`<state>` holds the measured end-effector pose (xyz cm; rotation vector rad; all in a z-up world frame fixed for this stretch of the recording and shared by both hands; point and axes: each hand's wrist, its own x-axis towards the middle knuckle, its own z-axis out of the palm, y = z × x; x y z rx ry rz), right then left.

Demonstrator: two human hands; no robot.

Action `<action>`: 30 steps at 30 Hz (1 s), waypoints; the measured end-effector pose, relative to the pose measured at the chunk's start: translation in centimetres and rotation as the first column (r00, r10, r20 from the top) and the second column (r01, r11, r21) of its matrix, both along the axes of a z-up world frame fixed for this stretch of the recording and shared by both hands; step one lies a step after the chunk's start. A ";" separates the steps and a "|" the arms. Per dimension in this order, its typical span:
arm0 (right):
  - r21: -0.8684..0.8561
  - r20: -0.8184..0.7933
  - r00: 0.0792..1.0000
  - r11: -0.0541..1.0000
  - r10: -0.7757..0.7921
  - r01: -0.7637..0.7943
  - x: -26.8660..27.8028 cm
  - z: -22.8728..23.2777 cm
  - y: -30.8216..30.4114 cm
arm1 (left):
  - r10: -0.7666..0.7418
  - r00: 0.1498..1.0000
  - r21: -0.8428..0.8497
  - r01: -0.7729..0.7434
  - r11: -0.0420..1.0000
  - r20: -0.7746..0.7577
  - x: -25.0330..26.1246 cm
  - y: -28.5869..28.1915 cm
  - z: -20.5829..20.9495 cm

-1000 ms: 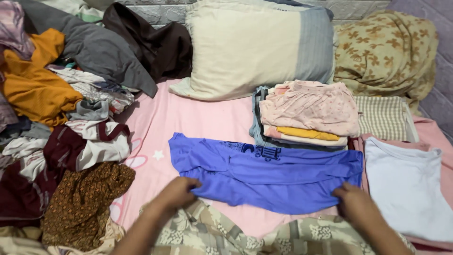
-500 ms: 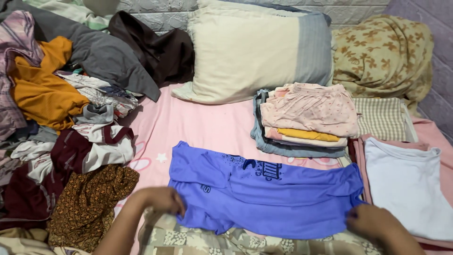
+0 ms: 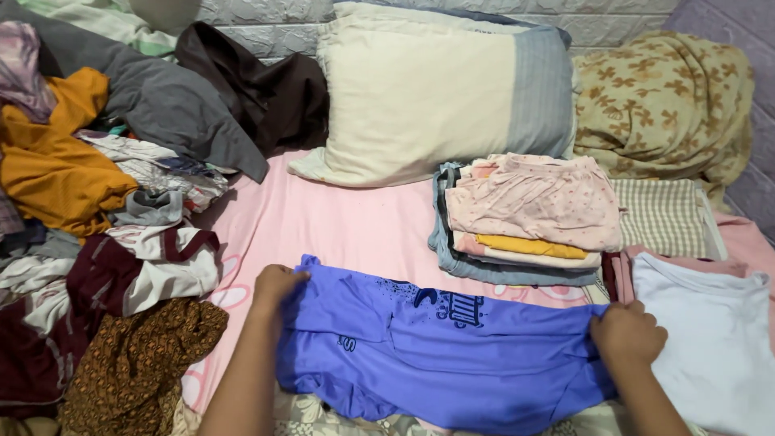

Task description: Folding various items of clothing on a bed.

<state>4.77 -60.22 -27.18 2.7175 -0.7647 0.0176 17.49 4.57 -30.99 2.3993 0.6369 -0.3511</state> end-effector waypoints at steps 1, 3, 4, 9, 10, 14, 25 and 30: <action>0.001 -0.004 1.000 1.000 -0.004 0.004 -0.1 -0.3 -0.6 | -0.004 1.000 0.001 0.004 1.000 -0.004 0.3 0.3 -0.6; 0.141 0.135 0.990 0.989 0.029 -0.048 -0.4 -0.8 -1.9 | 0.105 0.986 -0.271 -0.067 0.960 0.126 0.7 1.1 -2.0; 0.143 0.128 0.991 0.989 0.027 -0.045 -0.3 -1.5 -3.2 | 0.103 0.988 -0.270 -0.067 0.961 0.119 0.3 0.9 -1.3; 0.754 0.428 0.861 0.634 -0.276 -0.171 0.9 -2.9 -6.7 | 0.055 0.994 -0.722 -0.108 0.684 -0.097 -0.4 -0.1 1.4; 0.753 0.428 0.860 0.635 -0.277 -0.171 1.1 -2.5 -6.3 | 0.053 0.994 -0.722 -0.107 0.683 -0.097 -0.3 -0.4 1.7; 0.893 0.399 0.782 0.396 -0.478 -0.214 1.9 -1.1 -4.8 | 0.276 0.956 -0.883 -0.214 0.418 -0.101 0.6 -1.0 1.3; 0.371 0.681 0.732 0.870 -0.018 -0.324 4.9 -1.3 -1.6 | 0.330 0.933 -0.755 -0.110 0.647 0.147 2.8 -1.3 -2.3; 0.187 0.819 0.537 0.793 0.200 -0.580 2.6 2.3 2.7 | -0.014 0.843 0.176 -0.096 0.980 0.538 1.7 -3.3 0.8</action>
